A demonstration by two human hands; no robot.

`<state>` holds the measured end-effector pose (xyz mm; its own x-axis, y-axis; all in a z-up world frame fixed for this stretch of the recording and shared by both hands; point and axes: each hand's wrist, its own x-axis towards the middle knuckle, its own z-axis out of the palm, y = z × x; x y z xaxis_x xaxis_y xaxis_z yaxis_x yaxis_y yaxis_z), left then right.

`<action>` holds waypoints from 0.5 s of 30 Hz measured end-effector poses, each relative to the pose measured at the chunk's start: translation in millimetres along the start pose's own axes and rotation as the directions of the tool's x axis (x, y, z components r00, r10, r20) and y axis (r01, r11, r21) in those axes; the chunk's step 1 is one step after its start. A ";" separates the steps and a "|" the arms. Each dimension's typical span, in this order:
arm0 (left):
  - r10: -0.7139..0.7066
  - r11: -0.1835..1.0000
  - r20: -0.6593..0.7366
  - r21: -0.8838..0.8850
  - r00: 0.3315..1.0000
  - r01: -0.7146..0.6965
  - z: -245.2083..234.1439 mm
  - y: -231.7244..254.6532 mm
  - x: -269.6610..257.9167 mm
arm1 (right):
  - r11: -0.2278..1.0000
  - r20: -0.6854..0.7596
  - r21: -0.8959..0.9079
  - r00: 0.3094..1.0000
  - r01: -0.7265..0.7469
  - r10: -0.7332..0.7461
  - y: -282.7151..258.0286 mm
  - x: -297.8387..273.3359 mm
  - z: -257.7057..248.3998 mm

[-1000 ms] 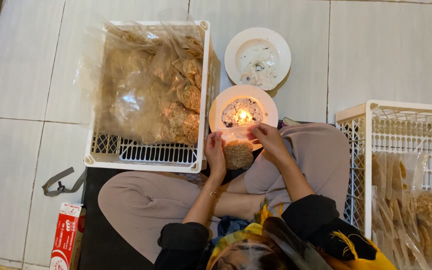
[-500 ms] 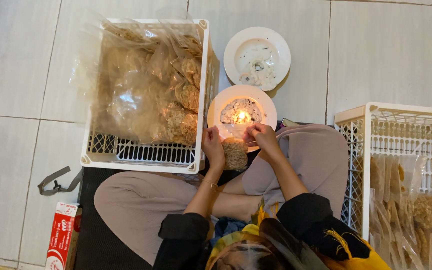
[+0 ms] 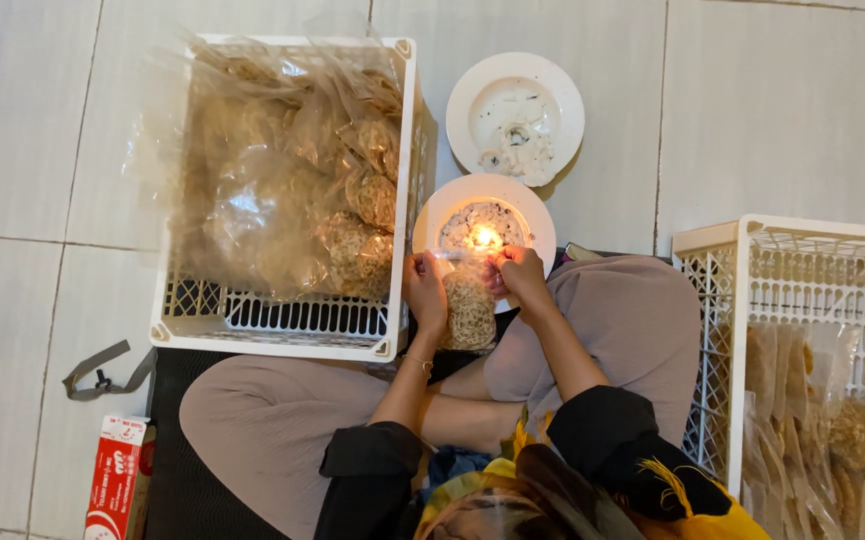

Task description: The person seals small plastic bags containing snacks by applying heat from a candle flame.

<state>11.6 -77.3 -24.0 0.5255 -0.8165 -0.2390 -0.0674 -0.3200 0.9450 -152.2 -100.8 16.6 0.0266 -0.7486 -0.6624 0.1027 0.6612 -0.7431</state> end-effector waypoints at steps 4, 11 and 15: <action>0.028 0.999 -0.011 0.020 1.000 -0.028 4.0 -7.8 5.9 | 0.994 -0.073 -0.107 0.997 -0.035 0.027 -17.1 -7.7 6.9; -0.016 1.000 0.022 0.008 1.000 0.015 6.2 -9.1 9.4 | 0.999 -0.066 -0.047 0.998 -0.017 0.014 -13.4 -1.5 2.5; -0.026 0.999 0.045 -0.029 0.999 0.028 3.9 3.6 6.7 | 0.993 -0.116 -0.105 0.993 -0.047 0.035 -32.0 -15.4 9.3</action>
<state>11.5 -85.8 -23.1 0.4883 -0.8287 -0.2735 -0.0282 -0.3283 0.9442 -146.6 -110.8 51.5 -0.0855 -0.7143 -0.6946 -0.0033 0.6974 -0.7167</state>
